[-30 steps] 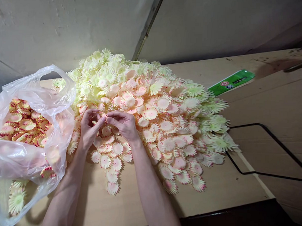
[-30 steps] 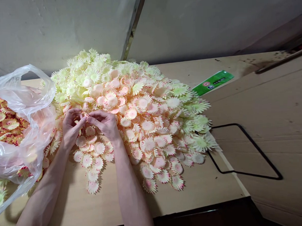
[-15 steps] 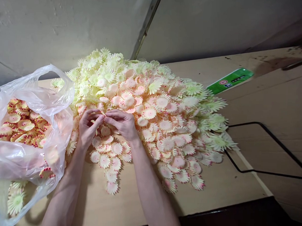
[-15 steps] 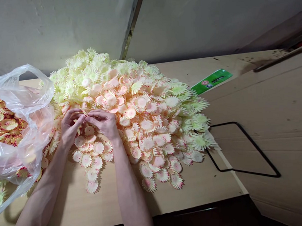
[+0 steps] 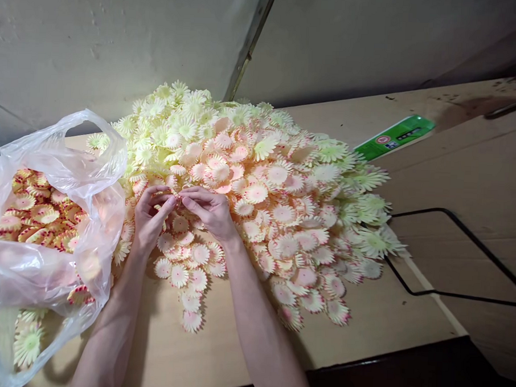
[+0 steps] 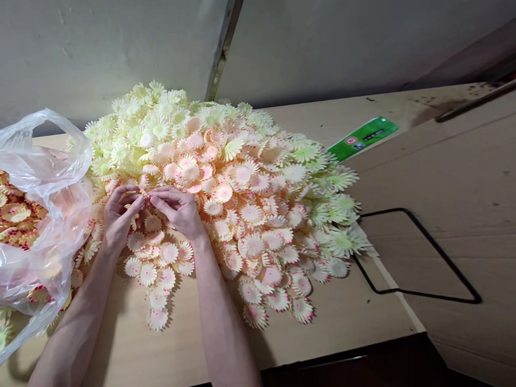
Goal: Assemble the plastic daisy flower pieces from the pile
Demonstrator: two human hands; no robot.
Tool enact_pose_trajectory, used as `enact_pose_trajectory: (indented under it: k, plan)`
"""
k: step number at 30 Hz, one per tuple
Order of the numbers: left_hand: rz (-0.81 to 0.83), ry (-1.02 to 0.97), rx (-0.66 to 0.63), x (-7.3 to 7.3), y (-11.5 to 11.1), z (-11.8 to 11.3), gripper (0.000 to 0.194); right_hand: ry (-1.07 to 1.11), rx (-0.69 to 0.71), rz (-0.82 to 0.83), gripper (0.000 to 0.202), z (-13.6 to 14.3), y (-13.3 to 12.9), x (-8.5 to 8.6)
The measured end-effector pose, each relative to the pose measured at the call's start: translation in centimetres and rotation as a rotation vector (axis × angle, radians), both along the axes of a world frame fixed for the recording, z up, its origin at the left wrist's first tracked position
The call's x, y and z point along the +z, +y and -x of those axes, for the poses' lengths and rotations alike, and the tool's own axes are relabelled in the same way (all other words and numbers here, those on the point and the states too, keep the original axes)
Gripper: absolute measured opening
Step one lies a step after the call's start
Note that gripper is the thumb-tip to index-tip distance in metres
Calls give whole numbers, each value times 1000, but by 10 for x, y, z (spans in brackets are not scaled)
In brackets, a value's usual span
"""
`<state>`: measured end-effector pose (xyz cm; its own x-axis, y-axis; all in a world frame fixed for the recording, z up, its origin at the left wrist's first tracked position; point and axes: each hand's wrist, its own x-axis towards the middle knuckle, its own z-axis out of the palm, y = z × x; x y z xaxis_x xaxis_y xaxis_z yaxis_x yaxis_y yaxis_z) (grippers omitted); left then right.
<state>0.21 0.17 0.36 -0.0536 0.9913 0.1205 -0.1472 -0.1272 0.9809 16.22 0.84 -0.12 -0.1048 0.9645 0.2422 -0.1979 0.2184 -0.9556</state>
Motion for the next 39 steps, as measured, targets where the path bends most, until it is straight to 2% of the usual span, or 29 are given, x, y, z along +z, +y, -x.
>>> enact_pose_trajectory:
  k: [4, 9, 13, 16, 19, 23, 25, 30, 35, 39]
  plan:
    - [-5, 10, -11, 0, 0, -1, 38, -9, -47, -6, 20, 1, 1, -1]
    - [-18, -38, -17, -2, 0, -1, 36, 60, -69, 142, 30, 3, 5, -10]
    - [-22, -114, -14, -3, 0, 0, 32, 198, -112, 221, 36, 3, 8, -12]
    - [-29, -49, -6, -2, 0, 0, 31, 246, -41, 239, 35, 3, 7, -10]
    - [-42, 37, -73, -3, -1, -1, 34, 176, 29, 245, 34, 4, 5, -9]
    - [-85, 118, -125, -7, -2, -1, 40, 132, 8, 242, 37, 5, 3, -6]
    - [-130, 149, -116, -8, -2, -1, 40, 116, -13, 228, 38, 6, 3, -4]
    - [-173, 203, -53, -6, -2, -2, 22, 60, -68, 189, 37, 7, 3, -2]
    - [-155, 220, -64, -2, -3, -4, 22, 52, -46, 219, 38, 7, 2, -2]
    - [-122, 193, 14, -2, -3, -5, 28, 64, -16, 185, 31, 6, 0, 1]
